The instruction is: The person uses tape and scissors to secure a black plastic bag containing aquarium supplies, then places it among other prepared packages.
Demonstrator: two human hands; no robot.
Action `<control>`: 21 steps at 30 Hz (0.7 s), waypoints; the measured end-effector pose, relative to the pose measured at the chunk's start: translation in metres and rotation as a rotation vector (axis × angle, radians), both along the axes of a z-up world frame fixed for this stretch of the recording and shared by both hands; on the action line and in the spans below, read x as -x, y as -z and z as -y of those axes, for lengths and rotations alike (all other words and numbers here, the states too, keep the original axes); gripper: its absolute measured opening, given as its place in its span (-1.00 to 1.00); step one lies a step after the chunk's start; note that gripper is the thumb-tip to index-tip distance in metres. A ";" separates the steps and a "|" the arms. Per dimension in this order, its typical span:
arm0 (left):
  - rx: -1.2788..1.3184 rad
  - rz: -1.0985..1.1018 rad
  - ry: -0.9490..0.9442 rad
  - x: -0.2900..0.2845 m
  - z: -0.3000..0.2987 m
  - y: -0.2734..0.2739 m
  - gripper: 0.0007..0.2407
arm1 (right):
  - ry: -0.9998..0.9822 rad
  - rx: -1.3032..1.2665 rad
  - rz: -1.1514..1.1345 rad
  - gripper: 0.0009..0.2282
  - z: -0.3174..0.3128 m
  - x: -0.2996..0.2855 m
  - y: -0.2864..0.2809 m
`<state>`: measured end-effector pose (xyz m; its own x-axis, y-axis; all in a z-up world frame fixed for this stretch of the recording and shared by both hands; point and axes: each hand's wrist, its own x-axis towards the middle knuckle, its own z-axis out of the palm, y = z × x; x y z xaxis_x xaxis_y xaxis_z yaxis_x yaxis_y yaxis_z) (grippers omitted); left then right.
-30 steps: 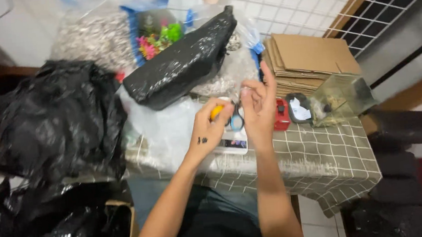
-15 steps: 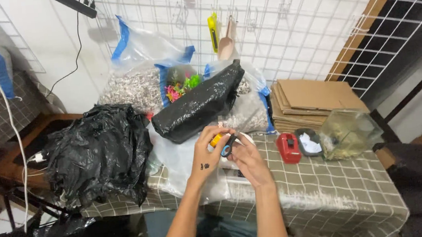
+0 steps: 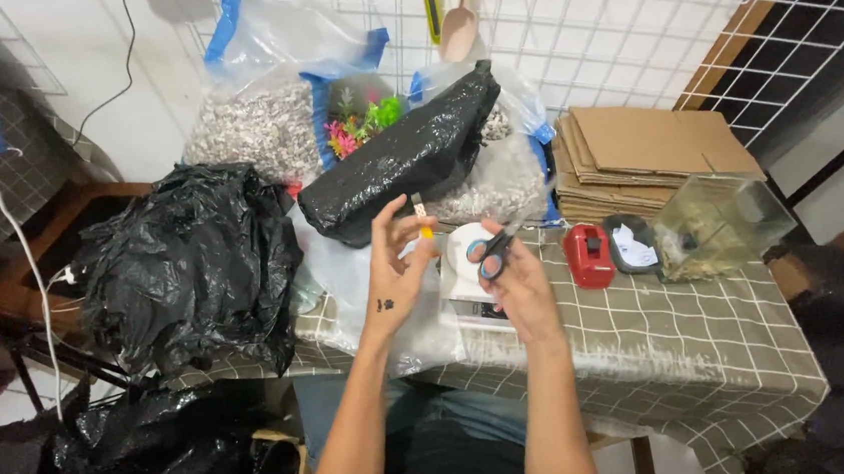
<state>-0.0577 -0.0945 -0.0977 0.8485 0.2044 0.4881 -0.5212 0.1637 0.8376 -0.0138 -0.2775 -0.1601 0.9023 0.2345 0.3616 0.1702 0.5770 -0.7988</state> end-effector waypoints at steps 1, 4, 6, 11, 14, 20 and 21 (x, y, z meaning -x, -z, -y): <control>0.000 -0.005 0.001 0.002 -0.003 -0.004 -0.52 | 0.001 0.000 -0.005 -0.47 0.003 0.005 -0.007; -0.063 -0.009 0.020 0.009 -0.015 -0.012 -0.66 | -0.054 0.260 0.085 -0.59 0.008 0.024 -0.029; -0.148 0.019 0.032 0.012 -0.021 -0.015 -0.72 | -0.154 0.450 0.167 -0.60 0.010 0.036 -0.051; -0.179 0.062 0.063 0.016 -0.032 -0.010 -0.70 | -0.295 0.609 0.177 -0.64 0.021 0.039 -0.046; -0.176 0.061 0.083 0.017 -0.037 -0.005 -0.69 | -0.389 0.674 0.198 -0.66 0.023 0.042 -0.052; -0.167 0.066 0.101 0.009 -0.042 0.009 -0.74 | -0.427 0.692 0.239 -0.65 0.025 0.034 -0.042; -0.163 0.075 0.105 0.007 -0.043 0.010 -0.74 | -0.417 0.687 0.249 -0.63 0.026 0.030 -0.037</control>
<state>-0.0652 -0.0519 -0.1072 0.8210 0.0305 0.5701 -0.5705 0.0859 0.8168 -0.0435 -0.3030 -0.1232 0.6054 0.7720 0.1935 0.2689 0.0304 -0.9627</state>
